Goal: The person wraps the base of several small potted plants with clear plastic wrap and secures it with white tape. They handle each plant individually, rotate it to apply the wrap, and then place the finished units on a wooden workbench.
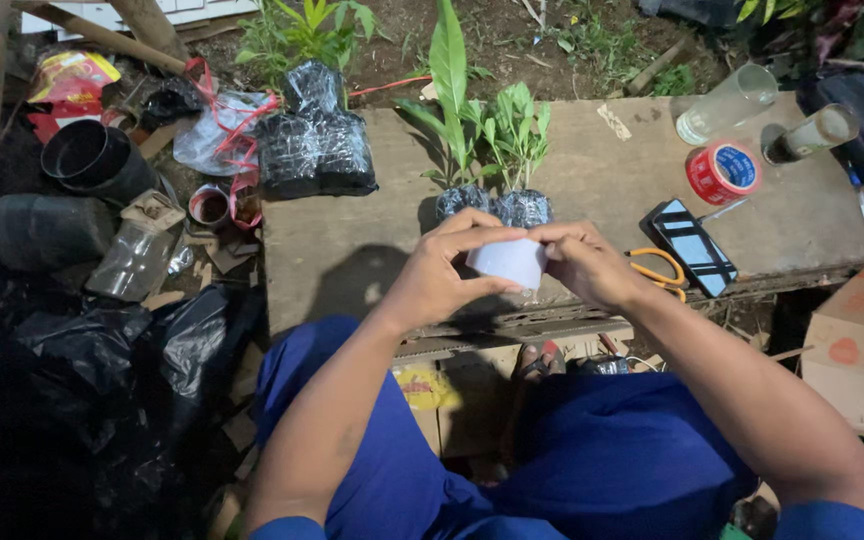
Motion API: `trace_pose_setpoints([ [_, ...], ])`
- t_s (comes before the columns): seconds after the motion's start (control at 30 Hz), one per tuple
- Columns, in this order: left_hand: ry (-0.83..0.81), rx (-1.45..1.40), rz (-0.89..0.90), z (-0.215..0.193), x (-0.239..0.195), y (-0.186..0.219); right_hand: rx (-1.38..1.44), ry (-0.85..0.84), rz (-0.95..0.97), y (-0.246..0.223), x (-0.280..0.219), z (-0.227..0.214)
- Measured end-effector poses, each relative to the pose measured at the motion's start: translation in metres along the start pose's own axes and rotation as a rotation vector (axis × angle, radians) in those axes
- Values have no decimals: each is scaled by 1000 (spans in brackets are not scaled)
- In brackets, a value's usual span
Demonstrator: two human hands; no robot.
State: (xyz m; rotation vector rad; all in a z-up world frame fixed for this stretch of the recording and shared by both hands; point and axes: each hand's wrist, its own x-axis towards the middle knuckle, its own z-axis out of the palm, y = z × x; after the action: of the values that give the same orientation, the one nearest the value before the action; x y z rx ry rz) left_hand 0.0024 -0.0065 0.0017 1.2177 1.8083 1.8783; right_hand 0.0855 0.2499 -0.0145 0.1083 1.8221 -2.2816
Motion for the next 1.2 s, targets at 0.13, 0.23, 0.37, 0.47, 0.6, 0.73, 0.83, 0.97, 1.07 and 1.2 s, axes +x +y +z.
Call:
trace_pose_setpoints([
  [0.13,105,110,61,-1,0,2,-347,-70,-24,-25,-6,16],
  [0.23,170,177,159,3,-1,1,-439,-51,-27,-28,-6,27],
  [0.37,173,219,152,8,0,0,-327,11,-47,-20,3,33],
  [0.47,159,126,146,5,2,-2,-218,-60,-83,-16,4,25],
  [0.6,25,-144,40,0,-1,-5,-360,-30,-10,-17,-9,8],
  [0.73,1,-131,42,0,-4,-5,-402,-85,-55,-20,-14,6],
  [0.83,9,-107,38,0,-2,-2,-325,-66,-23,-23,-12,13],
  [0.97,36,-67,78,-2,0,-2,-382,-66,-42,-27,-8,20],
  [1.07,7,-131,71,-4,-1,-4,-427,-108,-81,-28,-11,21],
  [1.2,-14,-236,16,-4,-3,-10,-382,-103,-41,-30,-10,24],
])
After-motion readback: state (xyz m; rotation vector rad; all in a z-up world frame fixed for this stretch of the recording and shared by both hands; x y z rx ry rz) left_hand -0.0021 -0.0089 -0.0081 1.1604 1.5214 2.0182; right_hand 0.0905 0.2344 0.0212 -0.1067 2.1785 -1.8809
